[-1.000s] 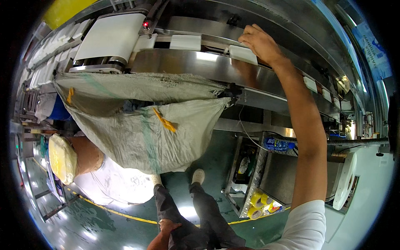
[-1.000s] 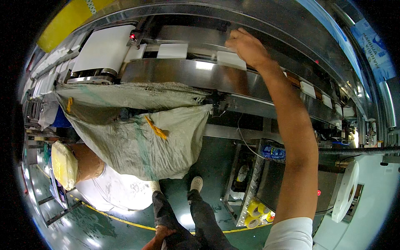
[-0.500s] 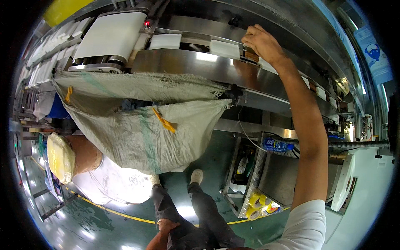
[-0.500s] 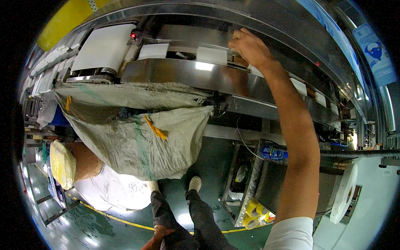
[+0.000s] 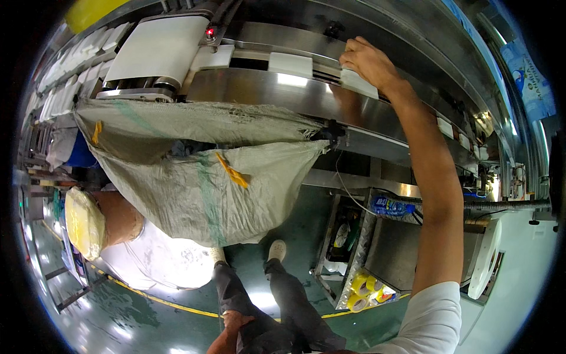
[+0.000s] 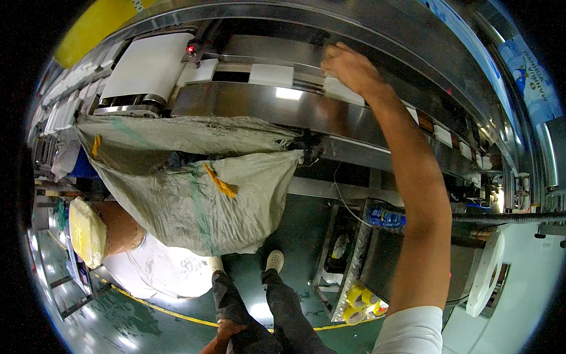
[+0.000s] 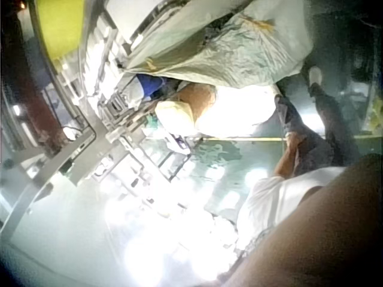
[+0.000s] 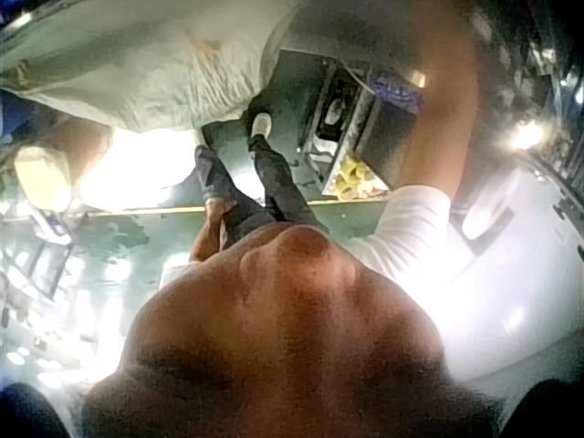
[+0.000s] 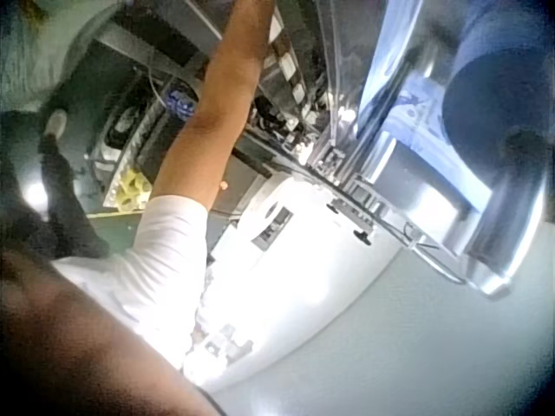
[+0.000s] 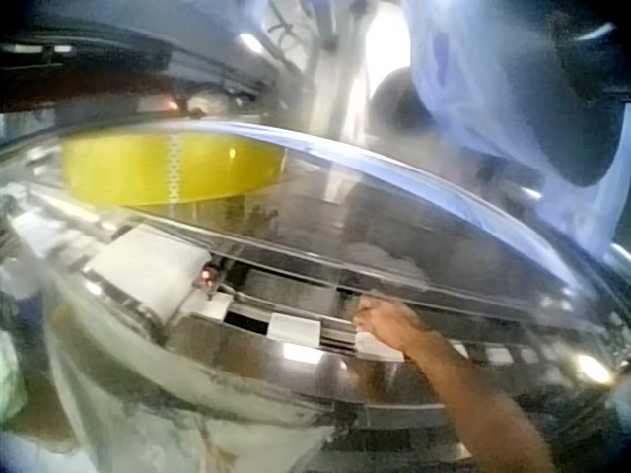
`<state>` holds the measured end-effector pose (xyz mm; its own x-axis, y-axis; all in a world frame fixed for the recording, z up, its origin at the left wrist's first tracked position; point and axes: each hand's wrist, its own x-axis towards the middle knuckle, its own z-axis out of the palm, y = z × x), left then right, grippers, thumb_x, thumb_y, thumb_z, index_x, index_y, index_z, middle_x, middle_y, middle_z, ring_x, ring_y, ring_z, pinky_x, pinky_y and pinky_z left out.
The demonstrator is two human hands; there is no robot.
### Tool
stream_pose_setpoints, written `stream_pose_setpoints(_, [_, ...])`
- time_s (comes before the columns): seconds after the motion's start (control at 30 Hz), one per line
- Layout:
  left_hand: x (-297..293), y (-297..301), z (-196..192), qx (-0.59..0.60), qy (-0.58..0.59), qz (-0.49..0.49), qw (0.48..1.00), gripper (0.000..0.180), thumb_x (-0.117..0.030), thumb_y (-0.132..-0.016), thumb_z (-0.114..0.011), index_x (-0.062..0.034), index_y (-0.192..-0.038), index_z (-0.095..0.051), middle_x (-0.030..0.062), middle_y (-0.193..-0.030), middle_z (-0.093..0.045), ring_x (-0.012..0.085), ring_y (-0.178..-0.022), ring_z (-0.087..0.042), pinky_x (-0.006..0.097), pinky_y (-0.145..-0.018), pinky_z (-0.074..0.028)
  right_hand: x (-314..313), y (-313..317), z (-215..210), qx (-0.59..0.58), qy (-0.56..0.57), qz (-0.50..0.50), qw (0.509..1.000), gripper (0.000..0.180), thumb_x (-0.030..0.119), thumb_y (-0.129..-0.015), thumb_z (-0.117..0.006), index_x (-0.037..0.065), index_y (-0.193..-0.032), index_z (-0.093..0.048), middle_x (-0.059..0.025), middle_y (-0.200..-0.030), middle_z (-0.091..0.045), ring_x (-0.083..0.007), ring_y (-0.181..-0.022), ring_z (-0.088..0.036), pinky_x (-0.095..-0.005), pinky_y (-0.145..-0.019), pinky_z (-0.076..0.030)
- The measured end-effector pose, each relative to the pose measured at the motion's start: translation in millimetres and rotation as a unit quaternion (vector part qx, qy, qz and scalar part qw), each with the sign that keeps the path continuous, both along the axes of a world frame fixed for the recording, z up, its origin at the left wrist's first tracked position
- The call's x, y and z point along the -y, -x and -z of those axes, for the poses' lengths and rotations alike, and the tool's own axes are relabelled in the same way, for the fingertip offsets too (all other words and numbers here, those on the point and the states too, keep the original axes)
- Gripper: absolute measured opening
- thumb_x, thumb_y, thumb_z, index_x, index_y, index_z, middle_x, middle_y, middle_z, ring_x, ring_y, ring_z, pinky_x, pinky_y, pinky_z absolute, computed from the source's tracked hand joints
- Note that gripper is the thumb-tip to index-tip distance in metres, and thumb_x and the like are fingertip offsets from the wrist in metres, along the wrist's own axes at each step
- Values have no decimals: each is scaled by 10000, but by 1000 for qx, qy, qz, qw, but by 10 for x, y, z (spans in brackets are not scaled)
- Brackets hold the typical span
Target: The person picks up stacks of white rectangular items from a conveyor belt, places them on a scale to check their weight, and then puts them back onto the conveyor line.
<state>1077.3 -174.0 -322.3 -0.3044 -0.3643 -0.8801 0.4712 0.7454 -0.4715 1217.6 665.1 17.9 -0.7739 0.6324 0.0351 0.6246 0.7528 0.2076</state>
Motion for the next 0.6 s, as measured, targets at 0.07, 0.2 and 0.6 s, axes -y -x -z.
stream_pose_setpoints(0.07, [75, 41, 58, 20, -9, -2, 1000, 1565, -858, -528, -816, 134, -1554, -174, 237, -1587, -391, 330, -1434, -484, 417, -1148, -455, -57, -69, 18, -14, 1, -8, 1000, 226, 246, -970, -648, 176, -1165, -742, -60, -1306, -636, -323, -1427, -478, -439, -1165, -455])
stream_pose_setpoints(0.2, [85, -7, 43, -3, -18, -24, 1000, 1524, -779, -513, -873, 85, -1564, -186, 203, -1584, -414, 303, -1436, -485, 399, -1160, -449, -74, -68, 106, -54, -50, -113, 991, 133, 197, -915, -682, 78, -954, -726, -58, -997, -598, -255, -1048, -581, -400, -940, -528])
stream_pose_setpoints(0.6, [416, 52, 298, 62, -105, 89, 989, 1464, -945, -613, -678, 137, -1532, -320, 315, -1527, -448, 411, -1427, -475, 432, -1176, -379, -49, -62, -70, -60, 33, 17, 998, 235, 232, -973, -609, 149, -1152, -736, -37, -1263, -626, -248, -1283, -555, -415, -1104, -481])
